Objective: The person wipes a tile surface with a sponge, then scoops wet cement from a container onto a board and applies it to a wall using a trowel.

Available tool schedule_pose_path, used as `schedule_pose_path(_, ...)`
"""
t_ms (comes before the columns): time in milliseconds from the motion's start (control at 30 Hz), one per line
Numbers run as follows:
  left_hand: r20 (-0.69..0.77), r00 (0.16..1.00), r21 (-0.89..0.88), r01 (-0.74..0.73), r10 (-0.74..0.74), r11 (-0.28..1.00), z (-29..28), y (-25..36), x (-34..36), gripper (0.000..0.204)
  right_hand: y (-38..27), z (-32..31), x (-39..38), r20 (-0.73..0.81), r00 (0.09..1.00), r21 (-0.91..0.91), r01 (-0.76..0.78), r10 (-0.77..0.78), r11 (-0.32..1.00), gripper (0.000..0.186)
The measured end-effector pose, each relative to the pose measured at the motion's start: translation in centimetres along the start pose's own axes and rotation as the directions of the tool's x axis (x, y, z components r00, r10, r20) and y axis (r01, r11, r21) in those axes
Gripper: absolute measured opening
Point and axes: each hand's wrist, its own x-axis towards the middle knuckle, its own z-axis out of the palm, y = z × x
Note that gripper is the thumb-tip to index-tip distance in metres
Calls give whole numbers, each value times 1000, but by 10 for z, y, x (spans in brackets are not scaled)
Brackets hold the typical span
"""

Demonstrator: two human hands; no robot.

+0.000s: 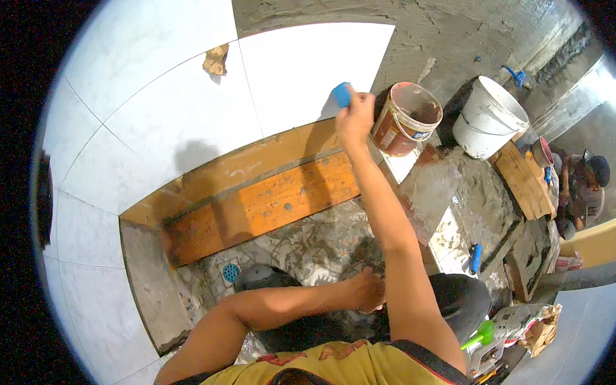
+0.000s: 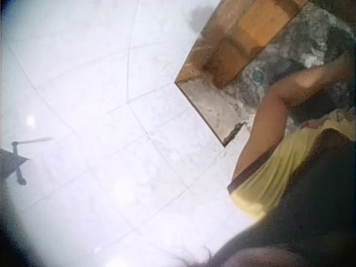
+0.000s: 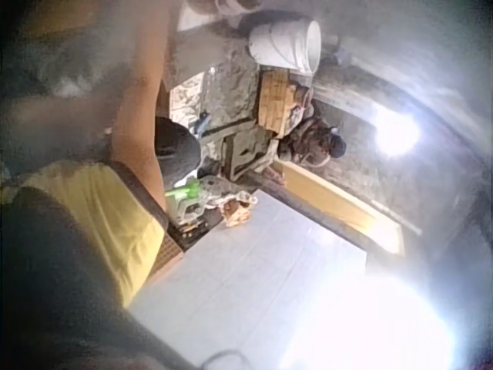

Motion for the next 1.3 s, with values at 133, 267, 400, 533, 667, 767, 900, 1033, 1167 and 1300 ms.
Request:
schedule_pose_path(133, -73, 996, 114, 59, -51, 992, 5, 1, 0, 17, -3, 8, -9, 363, 923, -33, 150, -128, 988, 49)
schedule_pose_path(267, -79, 995, 77, 59, -53, 995, 4, -2, -3, 19, -5, 13, -7, -177, 983, 130, -22, 45, 991, 51)
schedule_pose_path(400, -56, 997, 129, 64, -58, 990, -3, -5, -4, 23, 0, 9, 8, 231, 972, 10, -52, 49, 999, 51)
schedule_pose_path(533, 48, 997, 179, 46, -55, 983, -12, -3, -4, 29, 4, 3, 17, -186, 982, 90, 28, -10, 996, 40)
schedule_pose_path(667, 80, 996, 162, 23, -36, 986, -24, 8, 2, 31, -8, 8, -3, 221, 960, 153, 138, -170, 979, 46)
schedule_pose_path(767, 179, 981, 71, 61, -73, 996, -26, 10, 1, 41, -15, 7, -6, 211, 950, 143, 202, -229, 969, 41)
schedule_pose_path(900, -42, 998, 125, 61, -56, 990, 2, 1, -4, 41, -28, 6, 27, -167, 867, 508, -332, 469, 795, 20)
schedule_pose_path(1033, -654, 706, 376, -7, 271, 926, 46, -19, 3, 41, -80, 45, -2, -206, 960, 72, -179, 190, 981, 36)
schedule_pose_path(1167, -374, 909, 65, -172, 183, 983, 56, -16, 11, 49, -95, 53, -55, 226, 974, 355, -81, -1, 931, 42)
schedule_pose_path(1300, -102, 994, 165, -8, 25, 986, 24, 2, -3, 46, -27, 24, -12, -203, 957, 342, -131, 209, 931, 24)
